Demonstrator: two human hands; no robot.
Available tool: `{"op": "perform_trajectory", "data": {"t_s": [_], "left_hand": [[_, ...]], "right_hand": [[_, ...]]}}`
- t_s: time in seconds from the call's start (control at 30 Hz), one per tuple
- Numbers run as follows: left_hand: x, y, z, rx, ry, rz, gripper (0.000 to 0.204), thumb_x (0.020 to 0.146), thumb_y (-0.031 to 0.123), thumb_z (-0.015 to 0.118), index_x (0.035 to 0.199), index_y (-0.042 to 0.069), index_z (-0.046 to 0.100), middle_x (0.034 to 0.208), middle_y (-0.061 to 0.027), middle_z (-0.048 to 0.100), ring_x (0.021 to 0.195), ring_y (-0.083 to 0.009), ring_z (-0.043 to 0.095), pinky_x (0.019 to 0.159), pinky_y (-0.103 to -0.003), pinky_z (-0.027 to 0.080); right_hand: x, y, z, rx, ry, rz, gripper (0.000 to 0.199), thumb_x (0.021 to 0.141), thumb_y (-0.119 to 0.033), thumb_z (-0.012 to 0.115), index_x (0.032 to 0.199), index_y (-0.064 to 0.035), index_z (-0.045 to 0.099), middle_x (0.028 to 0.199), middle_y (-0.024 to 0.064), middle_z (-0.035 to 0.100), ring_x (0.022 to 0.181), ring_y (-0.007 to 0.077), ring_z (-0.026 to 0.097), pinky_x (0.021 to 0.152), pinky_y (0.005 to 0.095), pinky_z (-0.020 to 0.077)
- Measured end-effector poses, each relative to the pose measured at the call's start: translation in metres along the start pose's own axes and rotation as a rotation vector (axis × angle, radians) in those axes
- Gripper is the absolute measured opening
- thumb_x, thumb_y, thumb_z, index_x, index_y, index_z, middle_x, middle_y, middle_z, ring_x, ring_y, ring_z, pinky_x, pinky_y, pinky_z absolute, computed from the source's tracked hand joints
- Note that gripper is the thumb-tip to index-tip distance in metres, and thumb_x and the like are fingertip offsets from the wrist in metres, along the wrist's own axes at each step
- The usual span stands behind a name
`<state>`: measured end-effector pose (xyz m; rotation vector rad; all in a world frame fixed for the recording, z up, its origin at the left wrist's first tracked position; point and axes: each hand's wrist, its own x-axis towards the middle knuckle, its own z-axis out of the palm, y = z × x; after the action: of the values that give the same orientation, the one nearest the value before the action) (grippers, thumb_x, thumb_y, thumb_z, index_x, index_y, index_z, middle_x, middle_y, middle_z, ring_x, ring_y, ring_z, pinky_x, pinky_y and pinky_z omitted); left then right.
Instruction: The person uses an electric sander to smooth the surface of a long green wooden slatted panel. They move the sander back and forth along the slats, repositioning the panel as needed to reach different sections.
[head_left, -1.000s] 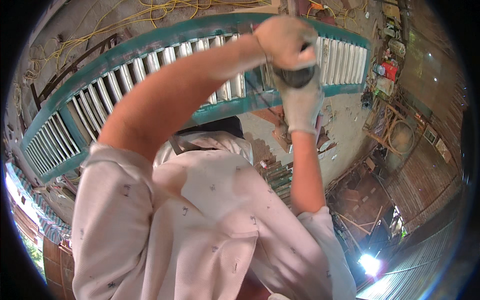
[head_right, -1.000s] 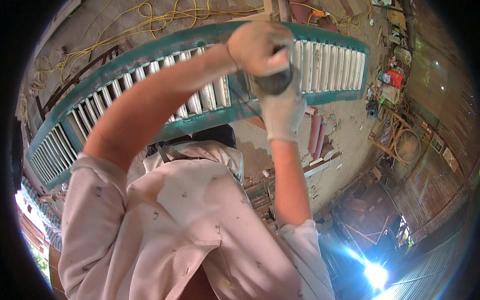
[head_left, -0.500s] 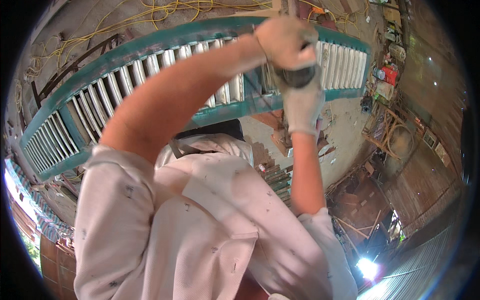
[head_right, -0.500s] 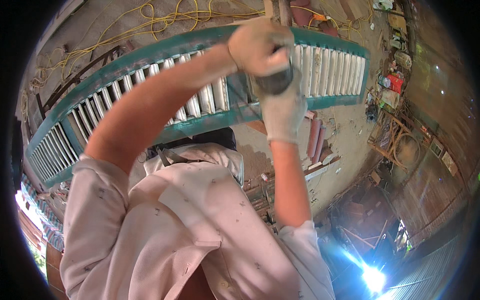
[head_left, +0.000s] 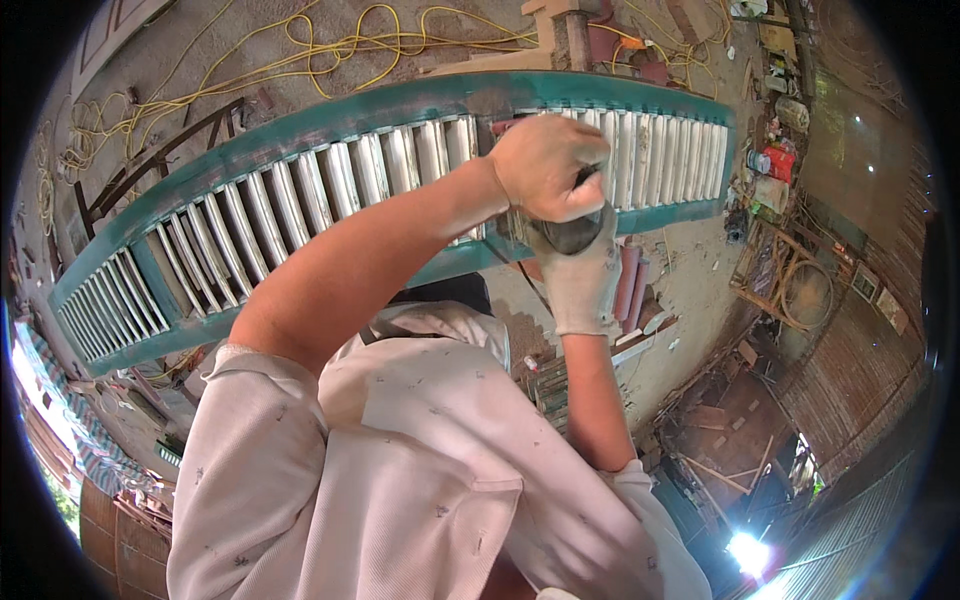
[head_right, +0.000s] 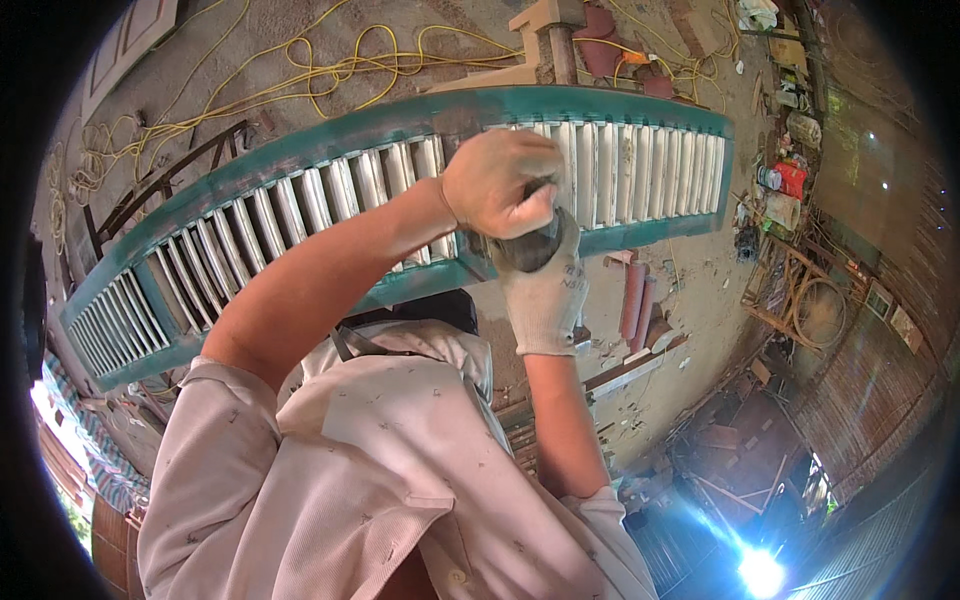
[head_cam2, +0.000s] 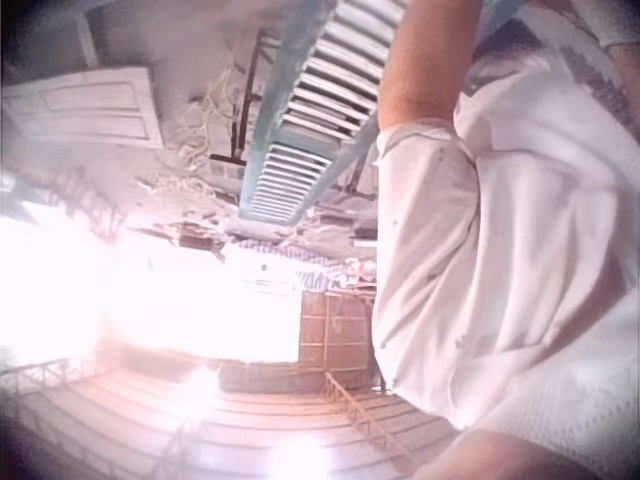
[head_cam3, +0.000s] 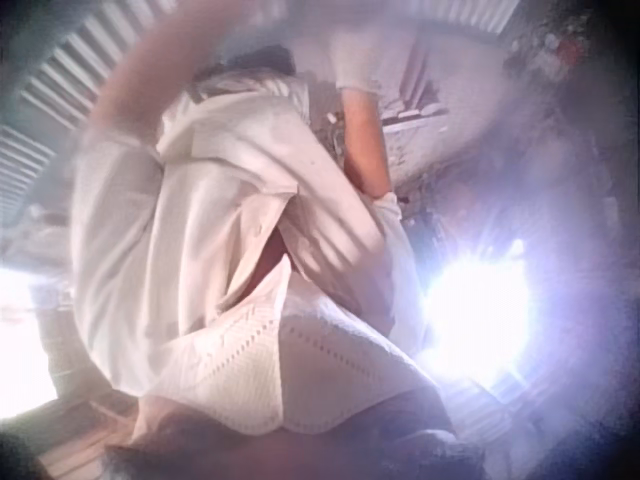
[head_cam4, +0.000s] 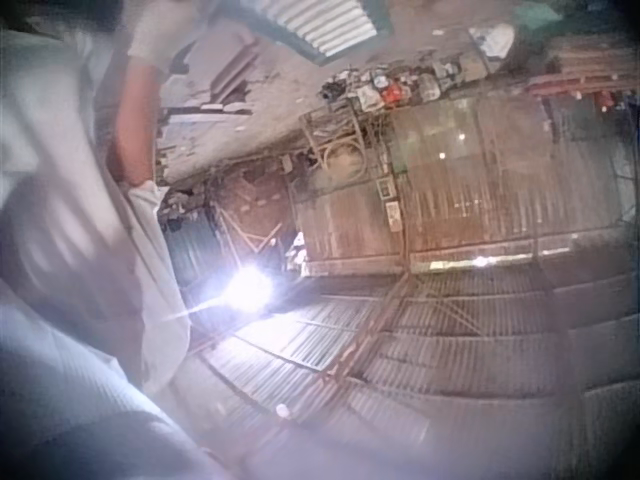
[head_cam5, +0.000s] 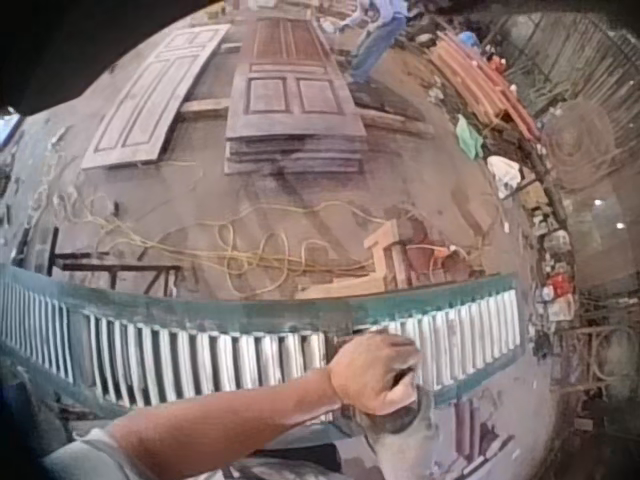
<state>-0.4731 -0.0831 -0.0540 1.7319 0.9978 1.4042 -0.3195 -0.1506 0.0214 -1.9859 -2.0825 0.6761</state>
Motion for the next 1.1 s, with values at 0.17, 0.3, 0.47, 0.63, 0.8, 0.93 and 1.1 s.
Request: {"op": "perform_trajectory", "data": {"t_s": [0.17, 0.3, 0.47, 0.63, 0.8, 0.93, 1.1], "left_hand": [[0.053, -0.05, -0.031, 0.126, 0.056, 0.121, 0.031, 0.09, 0.034, 0.063, 0.088, 0.004, 0.069, 0.085, -0.0212, 0.066, 0.08, -0.0467, 0.066, 0.071, -0.053, 0.054], [0.082, -0.058, -0.051, 0.13, 0.104, 0.178, 0.034, 0.09, 0.038, 0.061, 0.081, 0.006, 0.068, 0.086, -0.0201, 0.069, 0.092, -0.0437, 0.062, 0.086, -0.052, 0.048], [0.076, -0.055, -0.052, 0.175, 0.076, 0.195, 0.033, 0.092, 0.036, 0.059, 0.082, 0.006, 0.068, 0.085, -0.0199, 0.069, 0.09, -0.0441, 0.062, 0.084, -0.053, 0.047], [0.014, -0.021, -0.007, 0.138, 0.039, 0.045, 0.034, 0.094, 0.038, 0.063, 0.088, 0.005, 0.069, 0.087, -0.0224, 0.067, 0.083, -0.0484, 0.066, 0.073, -0.054, 0.054], [-0.023, 0.008, 0.021, 0.051, 0.072, -0.008, 0.029, 0.085, 0.033, 0.063, 0.081, 0.004, 0.064, 0.081, -0.0209, 0.063, 0.076, -0.0471, 0.063, 0.069, -0.055, 0.052], [0.002, -0.016, -0.007, 0.118, 0.115, 0.055, 0.026, 0.087, 0.031, 0.062, 0.084, 0.005, 0.067, 0.081, -0.0204, 0.064, 0.078, -0.0462, 0.064, 0.071, -0.052, 0.054], [0.052, -0.039, -0.058, 0.16, 0.157, 0.021, 0.028, 0.091, 0.032, 0.061, 0.084, 0.005, 0.067, 0.083, -0.0232, 0.068, 0.08, -0.0474, 0.066, 0.073, -0.055, 0.052]], "right_hand": [[0.062, -0.019, 0.006, -0.147, 0.108, -0.152, 0.084, 0.081, -0.04, 0.093, 0.144, -0.0011, 0.054, 0.115, 0.029, 0.076, 0.105, 0.0491, 0.074, 0.092, 0.0546, 0.0585], [0.087, -0.042, 0.001, -0.174, 0.072, -0.116, 0.079, 0.08, -0.044, 0.093, 0.135, -0.0004, 0.056, 0.105, 0.0262, 0.078, 0.104, 0.0448, 0.076, 0.091, 0.0526, 0.0592], [0.082, -0.036, -0.002, -0.087, 0.032, -0.147, 0.076, 0.079, -0.039, 0.094, 0.135, -0.0014, 0.058, 0.108, 0.024, 0.078, 0.105, 0.0451, 0.076, 0.092, 0.0507, 0.0589], [0.024, 0.002, -0.005, -0.031, -0.079, -0.024, 0.084, 0.078, -0.036, 0.096, 0.145, -0.0038, 0.055, 0.122, 0.0234, 0.077, 0.115, 0.0444, 0.074, 0.098, 0.0489, 0.058], [-0.023, 0.028, -0.007, -0.008, -0.046, -0.058, 0.089, 0.078, -0.038, 0.097, 0.149, -0.0063, 0.052, 0.127, 0.024, 0.076, 0.117, 0.0448, 0.073, 0.099, 0.0502, 0.0578], [0.013, 0.008, 0.006, -0.079, 0.001, -0.118, 0.086, 0.078, -0.036, 0.095, 0.146, -0.0076, 0.052, 0.117, 0.0251, 0.078, 0.107, 0.0457, 0.076, 0.092, 0.0514, 0.0602], [0.088, -0.032, 0.006, -0.086, -0.014, -0.161, 0.082, 0.074, -0.037, 0.097, 0.139, -0.0071, 0.057, 0.118, 0.0237, 0.078, 0.112, 0.0451, 0.074, 0.095, 0.0509, 0.059]]}}
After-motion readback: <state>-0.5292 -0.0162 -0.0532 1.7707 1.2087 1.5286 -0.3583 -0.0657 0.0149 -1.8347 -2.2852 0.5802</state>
